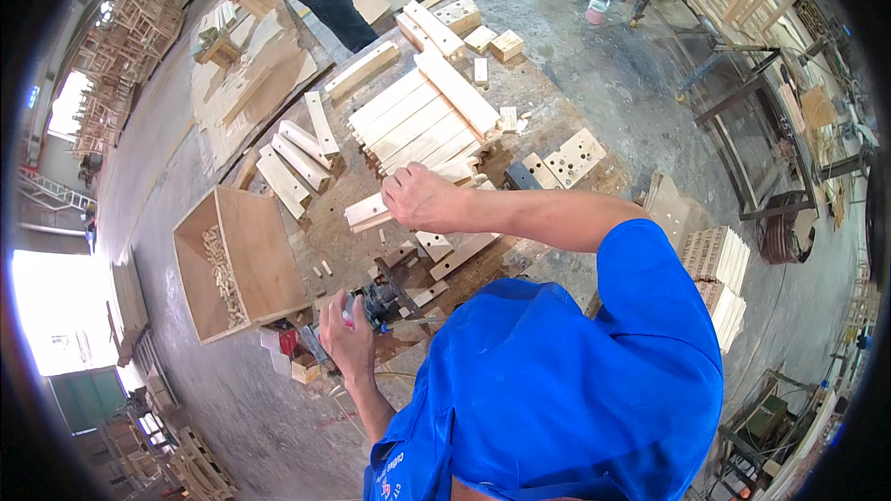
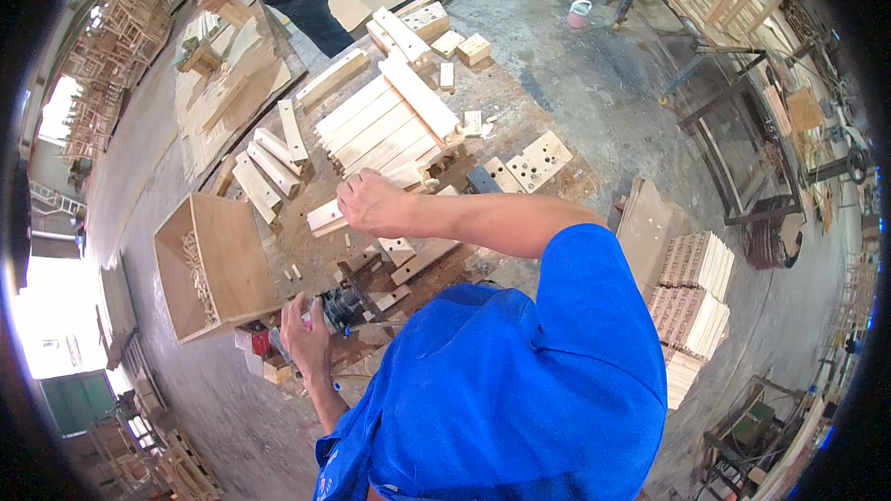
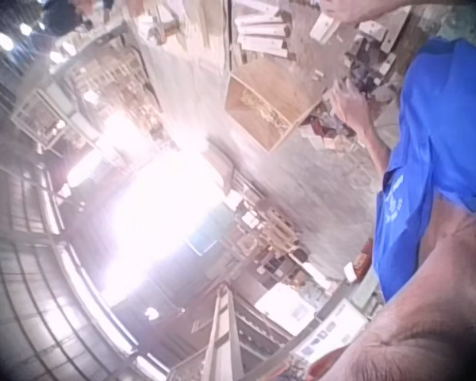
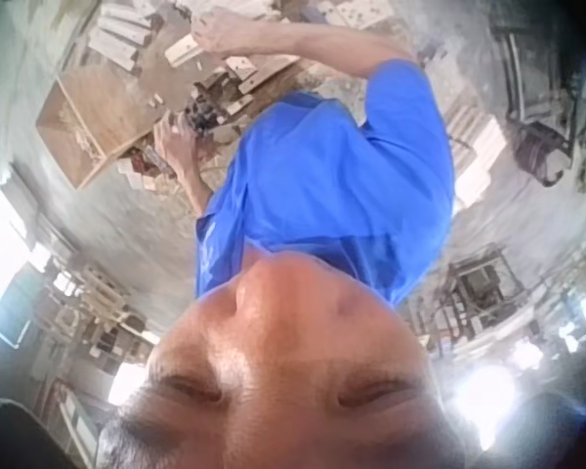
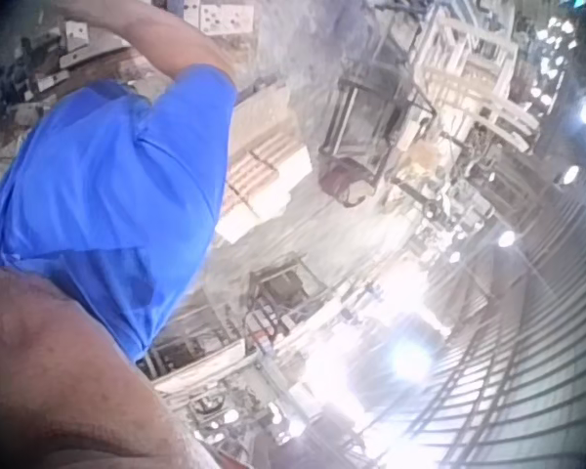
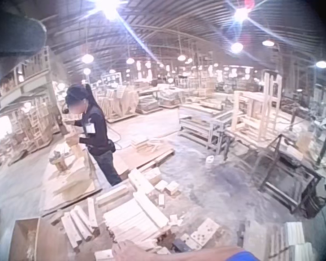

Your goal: The person repeatedly picks up small wooden dowels and inserts them into pre-drilled holes on rectangular wooden pieces. They then place the assembled pieces onto a nearby stack. The process is repeated continuously throughout the clip.

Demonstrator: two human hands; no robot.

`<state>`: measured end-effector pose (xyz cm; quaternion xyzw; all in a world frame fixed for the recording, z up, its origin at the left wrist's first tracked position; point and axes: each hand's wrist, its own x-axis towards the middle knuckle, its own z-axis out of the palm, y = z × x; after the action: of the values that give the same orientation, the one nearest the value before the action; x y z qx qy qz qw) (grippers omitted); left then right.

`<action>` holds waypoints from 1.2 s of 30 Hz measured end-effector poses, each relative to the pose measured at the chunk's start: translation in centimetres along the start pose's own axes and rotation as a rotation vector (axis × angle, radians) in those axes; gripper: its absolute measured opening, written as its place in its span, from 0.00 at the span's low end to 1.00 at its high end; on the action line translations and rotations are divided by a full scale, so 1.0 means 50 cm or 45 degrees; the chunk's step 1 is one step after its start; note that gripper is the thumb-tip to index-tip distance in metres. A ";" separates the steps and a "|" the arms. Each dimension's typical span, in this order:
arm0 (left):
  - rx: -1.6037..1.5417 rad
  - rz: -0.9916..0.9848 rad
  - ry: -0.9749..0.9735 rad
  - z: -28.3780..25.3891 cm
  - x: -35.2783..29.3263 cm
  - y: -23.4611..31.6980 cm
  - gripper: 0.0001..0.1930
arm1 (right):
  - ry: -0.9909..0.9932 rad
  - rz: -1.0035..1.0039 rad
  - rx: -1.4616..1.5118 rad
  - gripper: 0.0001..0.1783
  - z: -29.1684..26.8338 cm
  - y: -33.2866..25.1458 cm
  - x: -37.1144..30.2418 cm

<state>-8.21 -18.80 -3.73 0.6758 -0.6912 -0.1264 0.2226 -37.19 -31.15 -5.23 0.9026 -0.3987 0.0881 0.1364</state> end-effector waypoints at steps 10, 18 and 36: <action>-0.126 -0.111 0.066 0.013 -0.037 -0.041 0.16 | -0.490 1.064 1.111 0.34 0.002 0.261 0.090; -0.133 -0.200 0.095 0.020 -0.072 -0.067 0.15 | -0.286 1.170 0.544 0.38 0.024 0.306 0.097; -0.112 -0.295 0.140 0.023 -0.104 -0.108 0.14 | -0.223 1.177 0.168 0.30 0.121 0.259 0.068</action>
<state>-4.07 -14.11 -8.03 0.7468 -0.5889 -0.1443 0.2733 -44.25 -43.75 -7.77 0.6412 -0.7622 0.0883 -0.0089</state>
